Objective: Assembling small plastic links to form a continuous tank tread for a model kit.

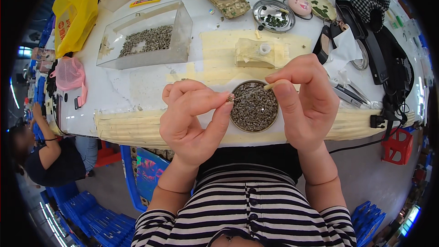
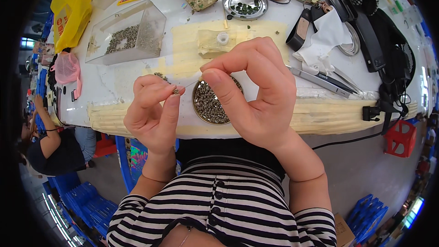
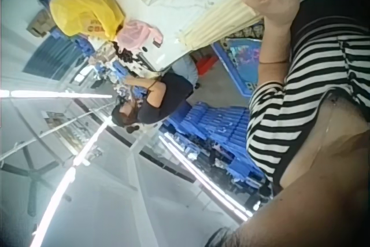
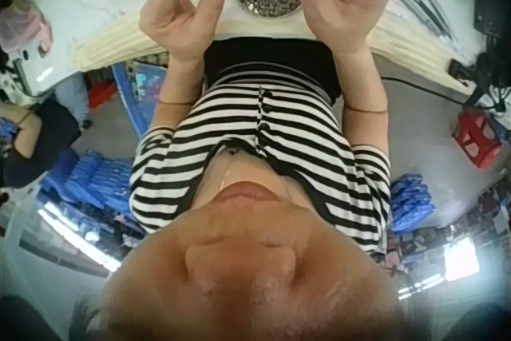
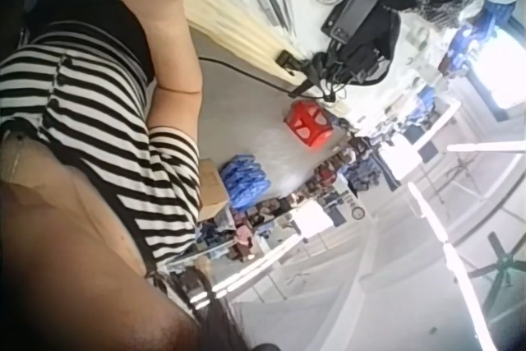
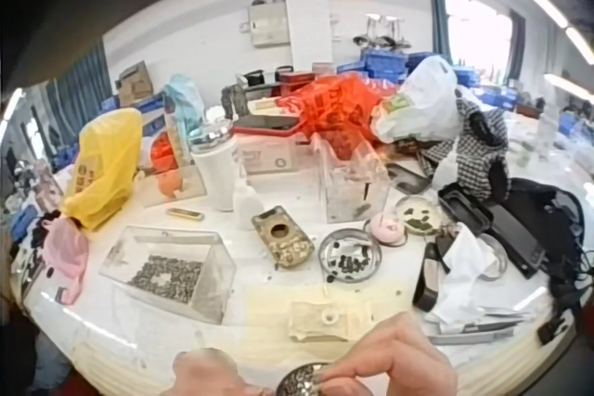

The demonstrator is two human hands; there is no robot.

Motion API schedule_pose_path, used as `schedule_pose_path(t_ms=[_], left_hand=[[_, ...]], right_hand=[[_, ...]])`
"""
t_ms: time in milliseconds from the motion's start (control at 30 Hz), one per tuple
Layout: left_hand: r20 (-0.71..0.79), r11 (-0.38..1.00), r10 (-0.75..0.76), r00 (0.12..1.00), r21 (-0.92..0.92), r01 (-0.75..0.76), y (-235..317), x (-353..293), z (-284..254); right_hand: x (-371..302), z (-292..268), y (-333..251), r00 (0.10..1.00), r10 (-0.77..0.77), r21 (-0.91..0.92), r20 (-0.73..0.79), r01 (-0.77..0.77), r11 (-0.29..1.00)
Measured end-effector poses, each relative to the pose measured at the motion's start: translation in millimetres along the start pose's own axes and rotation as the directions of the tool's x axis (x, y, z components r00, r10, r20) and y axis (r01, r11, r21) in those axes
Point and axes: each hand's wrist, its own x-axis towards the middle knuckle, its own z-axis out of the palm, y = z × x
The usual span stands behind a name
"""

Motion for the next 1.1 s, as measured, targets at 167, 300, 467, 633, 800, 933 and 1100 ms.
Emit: schedule_pose_path(t_ms=[167,300,467,633,800,933,1100], left_hand=[[0.004,1.0,0.003,1.0,0.009,-0.003,-0.1,-0.2,-0.8],[0.006,1.0,0.024,1.0,0.008,-0.024,-0.6,0.6,-0.5],[0.009,0.999,0.036,0.999,0.009,-0.036,-1.6,0.9,-0.5],[0.011,0.999,0.044,0.999,0.014,-0.044,-0.6,1.4,-0.3],[0.013,0.999,0.052,0.999,0.007,-0.052,-0.1,2.3,0.3],[0.007,0.998,0.056,0.998,0.004,-0.056,0.2,2.3,0.8],[0.008,0.998,0.063,0.998,0.008,-0.063,-0.1,2.4,0.3]], right_hand=[[0.3,0.3,0.9,1.0,-0.009,-0.011,-0.003,0.009,1.0],[0.0,0.7,0.7,1.0,-0.004,-0.011,-0.007,0.004,1.0],[0.1,1.8,1.5,1.0,-0.012,-0.017,-0.007,0.012,1.0],[0.0,1.8,2.1,1.0,-0.019,-0.03,-0.001,0.019,0.999],[-0.2,1.9,1.1,1.0,-0.001,-0.037,-0.012,0.0,0.999],[-0.2,2.1,1.2,1.0,0.007,-0.034,-0.019,-0.007,0.999],[-0.9,2.5,1.9,1.0,0.01,-0.038,-0.023,-0.011,0.999]])
